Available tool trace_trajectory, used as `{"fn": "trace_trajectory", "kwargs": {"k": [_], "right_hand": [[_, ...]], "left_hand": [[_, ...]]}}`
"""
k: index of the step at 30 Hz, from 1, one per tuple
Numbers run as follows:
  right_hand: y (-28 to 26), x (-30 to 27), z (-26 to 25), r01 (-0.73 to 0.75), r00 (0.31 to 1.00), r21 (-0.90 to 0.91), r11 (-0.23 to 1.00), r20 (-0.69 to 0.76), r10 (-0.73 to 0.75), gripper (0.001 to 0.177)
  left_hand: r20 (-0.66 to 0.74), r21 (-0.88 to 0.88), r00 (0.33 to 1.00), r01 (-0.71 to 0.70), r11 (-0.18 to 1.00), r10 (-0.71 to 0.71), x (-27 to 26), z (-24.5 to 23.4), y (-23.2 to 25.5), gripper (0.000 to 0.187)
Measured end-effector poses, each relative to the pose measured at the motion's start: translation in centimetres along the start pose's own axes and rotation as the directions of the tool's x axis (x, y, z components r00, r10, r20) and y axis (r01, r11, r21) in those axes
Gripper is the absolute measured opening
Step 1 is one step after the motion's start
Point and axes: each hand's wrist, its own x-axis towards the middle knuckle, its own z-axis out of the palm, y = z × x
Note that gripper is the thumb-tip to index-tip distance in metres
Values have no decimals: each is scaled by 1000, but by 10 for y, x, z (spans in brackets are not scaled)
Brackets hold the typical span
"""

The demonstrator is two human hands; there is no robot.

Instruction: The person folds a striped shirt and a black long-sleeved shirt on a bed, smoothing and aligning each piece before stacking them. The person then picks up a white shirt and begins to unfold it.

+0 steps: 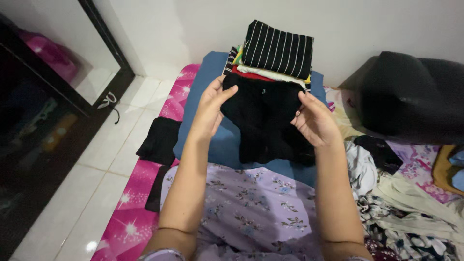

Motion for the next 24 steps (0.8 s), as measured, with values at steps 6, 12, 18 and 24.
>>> {"fn": "trace_trajectory", "kwargs": {"k": [6,12,18,24], "right_hand": [[2,-1,59,36,953,-503,863,-242,-180,21],[-5,-1,88,156,961,-857,491,16,-277,23],[2,-15,67,-47,872,-990,-132,23,-489,49],[-18,-50,13,-336,841,-934,-123,-238,-486,53]], "left_hand": [[103,537,992,-118,836,74,-5,22,-12,42],[76,816,996,-33,577,-50,-18,54,-22,49],[-5,719,930,-252,648,367,7,30,-11,27],[-154,499,862,-354,791,483,23,-14,33,28]]}}
